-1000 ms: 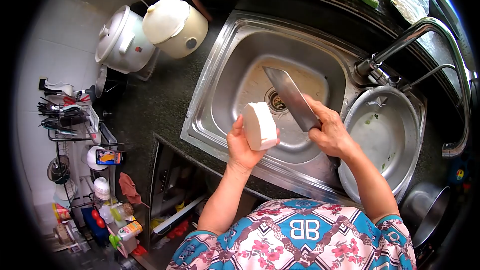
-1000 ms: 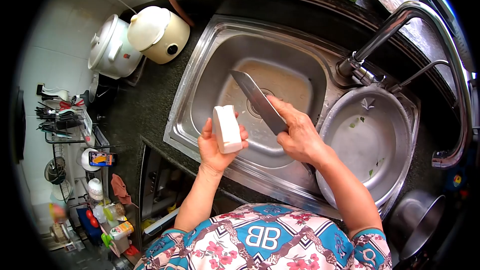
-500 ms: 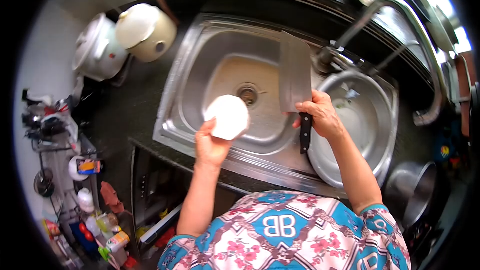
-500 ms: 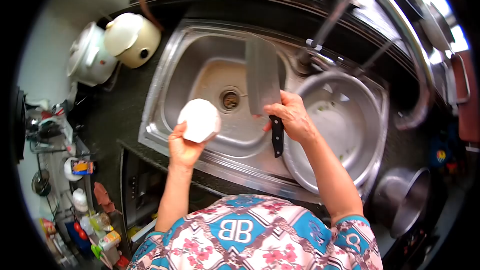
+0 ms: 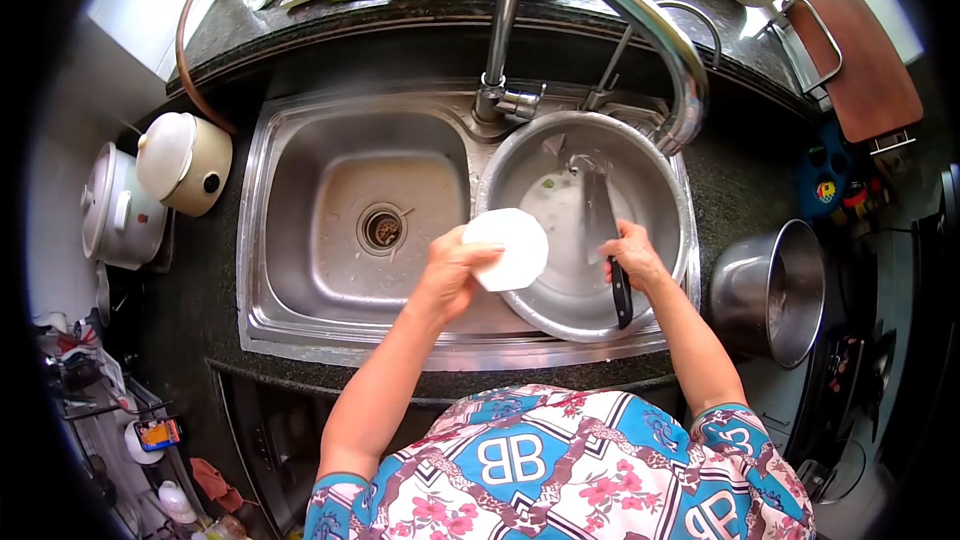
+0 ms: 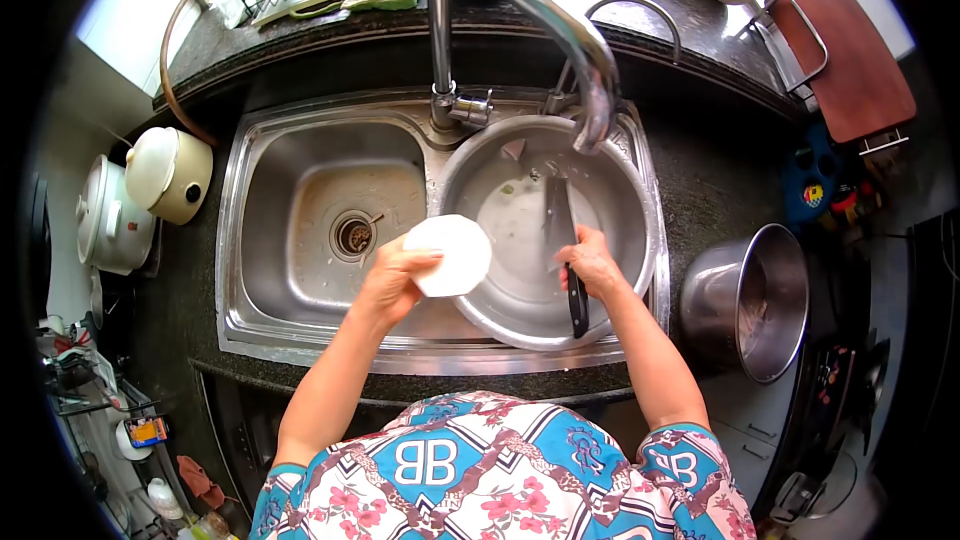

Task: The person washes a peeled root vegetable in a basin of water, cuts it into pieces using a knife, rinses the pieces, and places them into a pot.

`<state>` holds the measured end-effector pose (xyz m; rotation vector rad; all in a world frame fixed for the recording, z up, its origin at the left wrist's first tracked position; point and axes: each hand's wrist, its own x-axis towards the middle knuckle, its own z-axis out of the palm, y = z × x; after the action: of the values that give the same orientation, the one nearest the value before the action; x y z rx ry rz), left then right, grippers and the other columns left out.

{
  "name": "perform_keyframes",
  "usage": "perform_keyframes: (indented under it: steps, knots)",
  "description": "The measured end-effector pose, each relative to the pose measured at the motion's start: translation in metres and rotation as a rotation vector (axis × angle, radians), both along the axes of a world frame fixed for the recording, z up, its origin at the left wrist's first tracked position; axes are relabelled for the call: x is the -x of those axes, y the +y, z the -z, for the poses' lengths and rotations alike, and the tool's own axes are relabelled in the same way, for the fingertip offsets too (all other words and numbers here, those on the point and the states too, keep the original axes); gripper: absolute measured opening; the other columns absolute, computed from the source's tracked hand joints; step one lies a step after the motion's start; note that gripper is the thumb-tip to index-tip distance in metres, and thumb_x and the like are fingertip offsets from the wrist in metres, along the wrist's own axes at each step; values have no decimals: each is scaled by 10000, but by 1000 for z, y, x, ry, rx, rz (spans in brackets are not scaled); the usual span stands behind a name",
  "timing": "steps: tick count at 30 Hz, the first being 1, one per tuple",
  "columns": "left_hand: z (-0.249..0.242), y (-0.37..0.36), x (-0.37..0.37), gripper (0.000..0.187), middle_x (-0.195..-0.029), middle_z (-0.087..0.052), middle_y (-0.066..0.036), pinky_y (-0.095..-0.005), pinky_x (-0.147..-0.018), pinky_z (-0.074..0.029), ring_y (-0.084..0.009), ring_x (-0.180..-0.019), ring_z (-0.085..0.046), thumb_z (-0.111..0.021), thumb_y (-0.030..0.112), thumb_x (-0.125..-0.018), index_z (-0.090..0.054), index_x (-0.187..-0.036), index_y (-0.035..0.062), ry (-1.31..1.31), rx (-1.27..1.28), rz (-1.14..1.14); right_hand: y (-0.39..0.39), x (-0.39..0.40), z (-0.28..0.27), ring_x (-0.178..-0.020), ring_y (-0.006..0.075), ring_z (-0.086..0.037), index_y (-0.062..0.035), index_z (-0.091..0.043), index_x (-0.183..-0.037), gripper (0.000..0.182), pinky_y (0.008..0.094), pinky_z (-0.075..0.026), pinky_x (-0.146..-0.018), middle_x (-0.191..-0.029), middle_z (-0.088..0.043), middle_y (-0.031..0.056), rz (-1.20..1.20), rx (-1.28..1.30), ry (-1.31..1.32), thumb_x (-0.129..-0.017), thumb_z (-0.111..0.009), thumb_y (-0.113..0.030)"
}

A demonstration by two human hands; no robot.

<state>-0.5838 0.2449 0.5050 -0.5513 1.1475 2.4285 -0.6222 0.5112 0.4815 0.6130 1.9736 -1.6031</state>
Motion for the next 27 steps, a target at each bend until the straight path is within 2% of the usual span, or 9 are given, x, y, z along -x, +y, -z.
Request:
perform_keyframes:
  steps: [2,4,6,10,12,16,20,25,27]
  knots:
    - [9,27,17,488,-970,-595,-144,-365,-734,-542,-230,-863,-616,-693,-18,-656,-492,-1099,-55,-8,231,130,7,-3,1,-410,138,-498,-37,-426,-739,156,277,-408,-321,-590,-480,51,-42,13,-7,-728,-568,26]
    - [24,47,32,486,-940,-597,-157,-349,-700,-547,-233,-836,-618,-712,-35,-622,-515,-1065,-65,-8,310,147,16,-4,-1,-375,135,-477,-4,-475,-791,107,278,-391,-308,-521,-460,47,3,-178,220,-723,-541,46]
    - [41,64,44,479,-919,-600,-159,-345,-682,-538,-248,-834,-615,-714,-42,-601,-529,-1043,-71,15,573,221,25,-1,-19,-371,108,-475,12,-523,-834,68,262,-391,-314,-545,-504,41,106,20,405,-770,-528,-11]
    - [54,88,50,500,-909,-609,-167,-349,-637,-526,-248,-818,-612,-729,-25,-569,-541,-1031,-68,165,811,301,41,23,-39,-365,99,-463,7,-553,-853,122,244,-383,-342,-594,-559,58,-41,-74,402,-826,-507,-103]
    - [38,89,51,499,-882,-614,-187,-354,-725,-508,-267,-846,-610,-737,14,-537,-549,-989,-85,172,778,288,36,37,-46,-384,82,-454,-15,-561,-846,108,230,-368,-348,-603,-573,43,-47,-94,533,-841,-528,-118]
    - [23,78,55,364,-917,-620,-146,-422,-788,-523,-228,-893,-623,-659,16,-651,-558,-993,-59,-51,223,95,12,74,-59,-465,66,-494,-2,-597,-872,125,254,-388,-419,-600,-575,45,-22,-71,779,-798,-576,-102]
    - [9,79,47,408,-1055,-590,-169,-428,-853,-493,-280,-952,-605,-547,115,-770,-487,-1139,-48,-150,-183,-43,-26,113,-59,-543,70,-520,-3,-613,-892,164,264,-425,-500,-605,-583,61,-155,-145,1168,-772,-623,-114]
    - [5,94,36,406,-1129,-563,-165,-415,-890,-469,-280,-1023,-574,-492,232,-869,-465,-1182,-26,-155,-354,-39,-75,155,-53,-732,346,-610,-60,-553,-813,268,399,-479,-619,-707,-610,172,-184,-423,1234,-702,-685,-265]
    - [2,98,34,402,-1136,-560,-161,-412,-891,-468,-276,-1029,-571,-494,237,-875,-464,-1183,-19,-159,-328,-48,-88,160,-50,-666,315,-608,-16,-584,-842,335,381,-477,-618,-697,-617,175,-227,-401,1120,-684,-698,-288]
